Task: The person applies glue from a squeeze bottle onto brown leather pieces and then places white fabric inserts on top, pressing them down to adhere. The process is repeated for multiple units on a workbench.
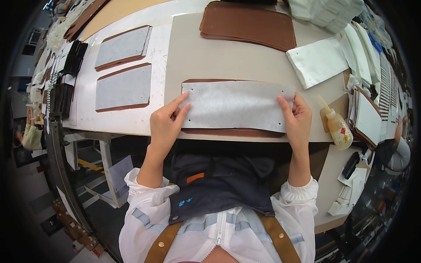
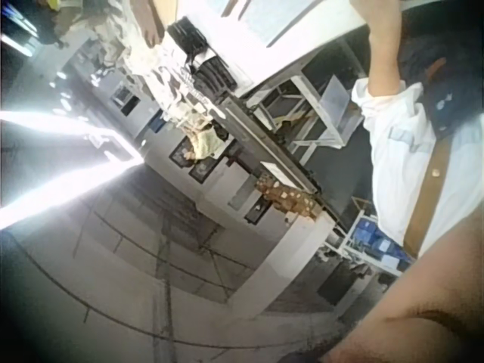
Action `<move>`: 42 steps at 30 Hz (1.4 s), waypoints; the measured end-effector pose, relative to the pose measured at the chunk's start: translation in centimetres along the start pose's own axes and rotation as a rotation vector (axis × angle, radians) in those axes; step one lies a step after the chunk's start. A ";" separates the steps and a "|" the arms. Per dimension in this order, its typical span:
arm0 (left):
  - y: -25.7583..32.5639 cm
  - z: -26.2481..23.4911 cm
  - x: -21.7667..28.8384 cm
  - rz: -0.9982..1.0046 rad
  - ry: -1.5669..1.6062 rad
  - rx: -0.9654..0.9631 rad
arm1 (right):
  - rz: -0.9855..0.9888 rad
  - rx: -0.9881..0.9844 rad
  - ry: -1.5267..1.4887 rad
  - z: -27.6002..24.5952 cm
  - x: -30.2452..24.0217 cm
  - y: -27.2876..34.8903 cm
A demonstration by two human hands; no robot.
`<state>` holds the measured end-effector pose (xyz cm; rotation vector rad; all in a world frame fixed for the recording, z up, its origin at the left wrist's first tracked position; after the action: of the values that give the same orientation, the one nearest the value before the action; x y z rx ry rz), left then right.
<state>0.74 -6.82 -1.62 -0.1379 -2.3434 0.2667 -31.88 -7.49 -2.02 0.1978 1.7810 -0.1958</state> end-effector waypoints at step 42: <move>0.0 0.1 0.3 -0.151 0.046 -0.083 | -0.134 -0.044 0.637 -0.9 -2.7 2.2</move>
<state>0.45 -6.77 -1.54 -0.0063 -2.3062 0.0908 -31.67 -5.26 0.75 0.1132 2.4331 -0.2024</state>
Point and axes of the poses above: each hand's wrist, its own y-axis away from the middle knuckle, its own z-axis out of the palm, x = y × z, the point moved 5 cm from there along -y, towards the middle knuckle
